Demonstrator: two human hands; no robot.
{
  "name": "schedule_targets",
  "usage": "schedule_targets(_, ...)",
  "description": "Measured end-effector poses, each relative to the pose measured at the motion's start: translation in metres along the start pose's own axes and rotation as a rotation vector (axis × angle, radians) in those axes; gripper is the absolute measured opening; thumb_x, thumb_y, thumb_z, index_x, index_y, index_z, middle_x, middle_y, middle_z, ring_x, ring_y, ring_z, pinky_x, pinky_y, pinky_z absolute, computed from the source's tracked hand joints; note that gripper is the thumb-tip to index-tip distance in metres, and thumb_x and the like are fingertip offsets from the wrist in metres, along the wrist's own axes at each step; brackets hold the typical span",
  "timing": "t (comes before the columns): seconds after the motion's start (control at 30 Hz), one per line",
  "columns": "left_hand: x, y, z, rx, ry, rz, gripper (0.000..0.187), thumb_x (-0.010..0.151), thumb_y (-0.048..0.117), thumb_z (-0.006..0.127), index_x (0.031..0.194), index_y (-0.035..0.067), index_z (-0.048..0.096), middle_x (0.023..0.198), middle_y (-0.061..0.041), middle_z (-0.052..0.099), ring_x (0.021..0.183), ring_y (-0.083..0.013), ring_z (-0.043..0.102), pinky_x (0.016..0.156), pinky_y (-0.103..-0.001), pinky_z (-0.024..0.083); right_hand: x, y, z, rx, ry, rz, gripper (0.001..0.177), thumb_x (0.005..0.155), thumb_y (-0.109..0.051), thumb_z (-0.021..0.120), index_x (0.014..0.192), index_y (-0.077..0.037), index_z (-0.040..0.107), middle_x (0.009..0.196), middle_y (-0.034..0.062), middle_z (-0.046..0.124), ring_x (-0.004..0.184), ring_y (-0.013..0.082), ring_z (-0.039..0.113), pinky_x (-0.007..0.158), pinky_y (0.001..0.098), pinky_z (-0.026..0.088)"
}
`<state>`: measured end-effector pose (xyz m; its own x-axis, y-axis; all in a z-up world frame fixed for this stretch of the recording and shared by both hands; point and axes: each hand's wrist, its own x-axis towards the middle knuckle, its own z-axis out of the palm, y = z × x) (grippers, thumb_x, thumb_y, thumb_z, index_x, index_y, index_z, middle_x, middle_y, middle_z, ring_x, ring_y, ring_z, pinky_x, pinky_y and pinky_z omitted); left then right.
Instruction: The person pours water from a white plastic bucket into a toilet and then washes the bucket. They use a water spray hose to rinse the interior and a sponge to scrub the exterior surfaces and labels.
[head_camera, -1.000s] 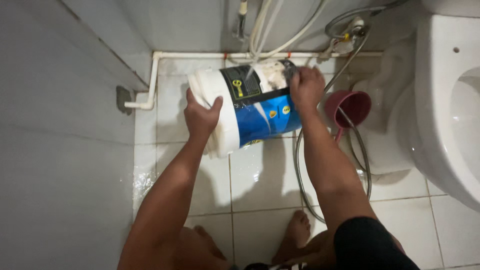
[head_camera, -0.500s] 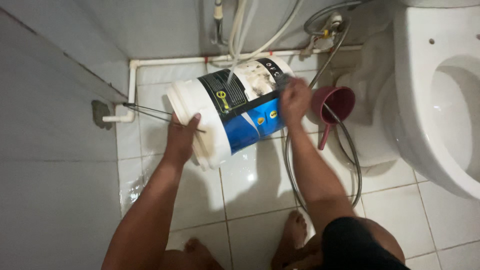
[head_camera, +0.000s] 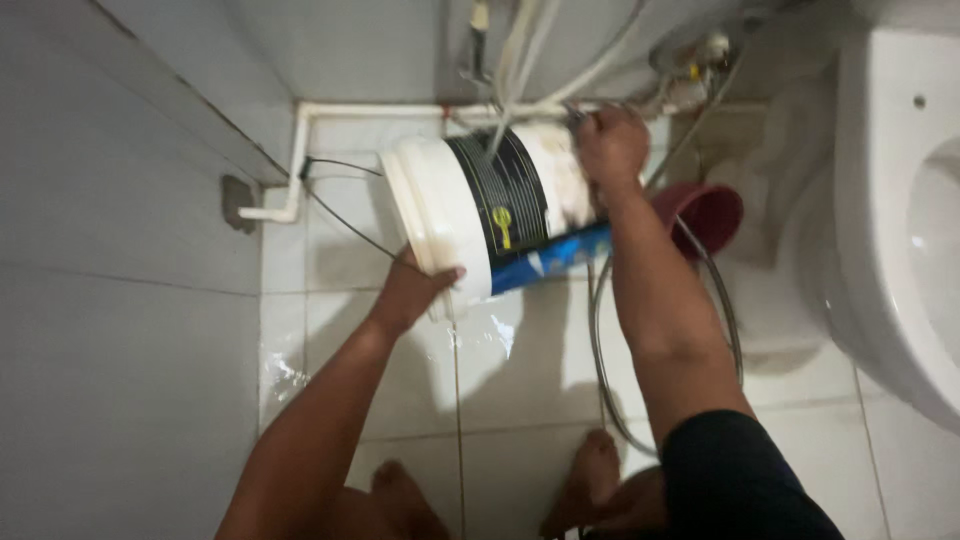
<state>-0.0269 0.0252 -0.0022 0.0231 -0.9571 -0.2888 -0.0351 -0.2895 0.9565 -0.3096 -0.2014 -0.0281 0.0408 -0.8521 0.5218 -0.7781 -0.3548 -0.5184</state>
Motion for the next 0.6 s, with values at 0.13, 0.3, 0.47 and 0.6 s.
schedule_targets(0.13,-0.002,0.0,-0.009,0.005,0.017,0.002,0.044,0.084,0.01,0.08,0.123,-0.002,0.061,0.105,-0.011,0.074,0.091,-0.0181,0.071,0.078,-0.033,0.062,-0.023,-0.057,0.027,-0.008,0.07,0.031,0.019,0.092,-0.02,0.066,0.082,-0.005,0.071,0.08,0.0189,0.068,0.075,0.0392,0.065,0.07,0.0534,0.049)
schedule_targets(0.3,-0.004,0.003,-0.017,0.128,-0.013,-0.07,0.041,0.085,0.011,0.078,0.121,0.0,0.062,0.104,-0.008,0.075,0.091,-0.0157,0.074,0.079,-0.032,0.062,-0.111,-0.14,0.023,0.194,0.093,-0.233,0.019,0.094,-0.015,0.06,0.083,-0.003,0.069,0.083,0.0186,0.068,0.078,0.0376,0.066,0.072,0.0492,0.052)
schedule_targets(0.47,-0.009,-0.012,-0.019,0.054,-0.076,-0.037,0.038,0.084,0.009,0.079,0.117,-0.002,0.065,0.102,-0.01,0.075,0.09,-0.0168,0.073,0.077,-0.034,0.063,-0.046,0.007,-0.023,0.158,0.201,-0.006,0.02,0.096,-0.012,0.06,0.081,-0.001,0.069,0.084,0.0193,0.067,0.079,0.0384,0.066,0.072,0.0485,0.053)
schedule_targets(0.6,-0.009,-0.021,-0.015,0.087,-0.054,-0.073,0.038,0.082,0.01,0.08,0.115,-0.001,0.067,0.1,-0.011,0.077,0.087,-0.0181,0.073,0.078,-0.036,0.063,-0.017,0.0,0.013,-0.268,0.03,-0.259,0.013,0.082,-0.016,0.064,0.071,-0.009,0.068,0.077,0.0145,0.068,0.073,0.0365,0.065,0.064,0.0526,0.049)
